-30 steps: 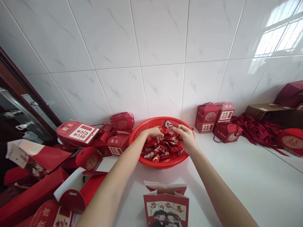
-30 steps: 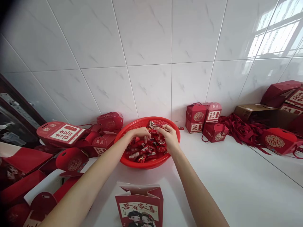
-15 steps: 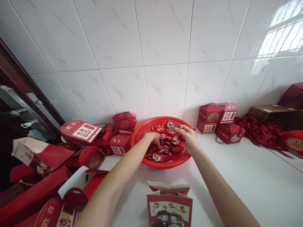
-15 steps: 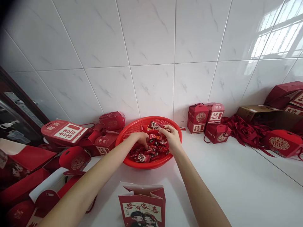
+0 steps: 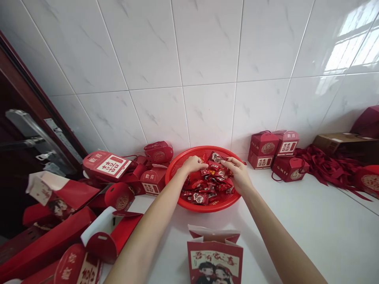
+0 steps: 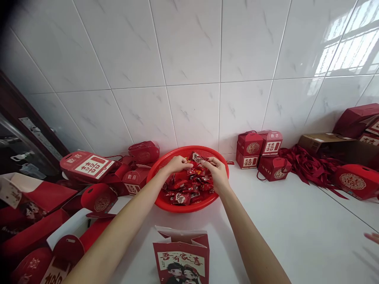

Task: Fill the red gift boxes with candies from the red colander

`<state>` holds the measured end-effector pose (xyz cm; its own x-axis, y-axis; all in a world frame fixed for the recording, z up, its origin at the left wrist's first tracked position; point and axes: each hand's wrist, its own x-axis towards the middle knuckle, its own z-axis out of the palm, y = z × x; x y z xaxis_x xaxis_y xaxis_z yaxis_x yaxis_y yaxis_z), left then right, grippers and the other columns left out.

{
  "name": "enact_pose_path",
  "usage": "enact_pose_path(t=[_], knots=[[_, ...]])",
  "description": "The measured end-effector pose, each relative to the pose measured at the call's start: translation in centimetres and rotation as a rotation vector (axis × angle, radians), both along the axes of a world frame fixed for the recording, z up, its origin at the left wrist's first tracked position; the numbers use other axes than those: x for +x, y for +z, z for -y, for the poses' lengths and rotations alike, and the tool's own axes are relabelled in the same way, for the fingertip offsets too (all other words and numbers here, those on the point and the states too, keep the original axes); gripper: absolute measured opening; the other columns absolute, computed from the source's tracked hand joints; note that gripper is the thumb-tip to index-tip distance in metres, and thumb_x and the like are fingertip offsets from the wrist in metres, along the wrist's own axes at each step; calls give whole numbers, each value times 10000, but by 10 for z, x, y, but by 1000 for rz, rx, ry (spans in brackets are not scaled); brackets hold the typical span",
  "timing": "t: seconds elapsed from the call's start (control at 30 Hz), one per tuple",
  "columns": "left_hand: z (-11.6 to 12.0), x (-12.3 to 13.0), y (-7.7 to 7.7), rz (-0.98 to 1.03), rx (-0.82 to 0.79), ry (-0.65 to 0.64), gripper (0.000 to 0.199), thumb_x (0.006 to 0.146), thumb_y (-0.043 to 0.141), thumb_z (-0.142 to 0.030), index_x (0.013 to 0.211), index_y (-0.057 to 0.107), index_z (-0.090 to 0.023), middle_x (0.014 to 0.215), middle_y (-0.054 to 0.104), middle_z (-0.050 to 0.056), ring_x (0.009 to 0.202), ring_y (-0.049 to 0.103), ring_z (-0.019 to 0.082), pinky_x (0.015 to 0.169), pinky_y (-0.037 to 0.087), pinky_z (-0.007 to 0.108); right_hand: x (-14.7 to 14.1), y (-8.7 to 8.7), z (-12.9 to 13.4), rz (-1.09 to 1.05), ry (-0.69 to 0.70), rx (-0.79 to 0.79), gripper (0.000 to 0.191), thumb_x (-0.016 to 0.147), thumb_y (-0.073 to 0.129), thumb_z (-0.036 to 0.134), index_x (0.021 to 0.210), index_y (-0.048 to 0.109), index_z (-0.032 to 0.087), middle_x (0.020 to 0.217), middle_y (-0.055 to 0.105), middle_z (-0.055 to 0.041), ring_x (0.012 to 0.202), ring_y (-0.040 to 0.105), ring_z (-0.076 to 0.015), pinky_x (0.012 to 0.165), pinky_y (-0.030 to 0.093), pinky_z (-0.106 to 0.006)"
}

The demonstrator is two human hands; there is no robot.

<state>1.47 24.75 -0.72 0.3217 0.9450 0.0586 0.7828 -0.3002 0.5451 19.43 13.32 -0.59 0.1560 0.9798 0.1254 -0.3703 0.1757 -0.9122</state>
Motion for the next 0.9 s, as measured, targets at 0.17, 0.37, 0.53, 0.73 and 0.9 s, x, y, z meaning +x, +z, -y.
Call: enact_pose_path(t=[0.17, 0.37, 0.53, 0.73, 0.9], knots=[[7, 5, 11, 183, 89, 36, 169, 733, 745, -196, 891, 686, -192, 955, 739, 47, 935, 660, 218, 814, 507, 287, 1, -1, -2, -18, -11, 15, 421, 522, 904, 454, 633, 578, 211, 577, 563, 46, 512, 450, -106, 455, 329, -243], [62, 7, 43, 422, 118, -78, 221, 894, 605, -261, 1067, 690, -153, 1157, 736, 93, 1072, 674, 215, 941, 525, 302, 4, 4, -1, -25, -6, 32, 480, 464, 926, 470, 568, 538, 208, 531, 506, 55, 470, 414, -90, 427, 290, -238], [144, -28, 69, 581, 20, -312, 325, 892, 641, -478, 886, 730, -166, 1040, 749, 68, 1013, 677, 232, 908, 533, 327, 9, 22, 9, -26, 56, 11, 489, 470, 926, 465, 547, 521, 203, 565, 509, 47, 509, 429, -92, 434, 300, -231], [212, -69, 80, 292, -135, -544, 234, 924, 653, -424, 946, 814, -254, 1264, 697, 55, 1207, 627, 242, 1023, 480, 325, 21, 50, 36, 86, 153, 90, 449, 531, 924, 426, 574, 537, 203, 550, 513, 49, 460, 422, -78, 428, 246, -238], [225, -61, 61, 276, -181, -502, 271, 947, 617, -419, 1072, 804, -269, 1210, 741, 58, 1100, 679, 228, 959, 522, 321, 30, 76, 73, 354, 354, 154, 357, 579, 913, 397, 594, 614, 202, 483, 471, 56, 419, 309, -59, 420, 148, -244]])
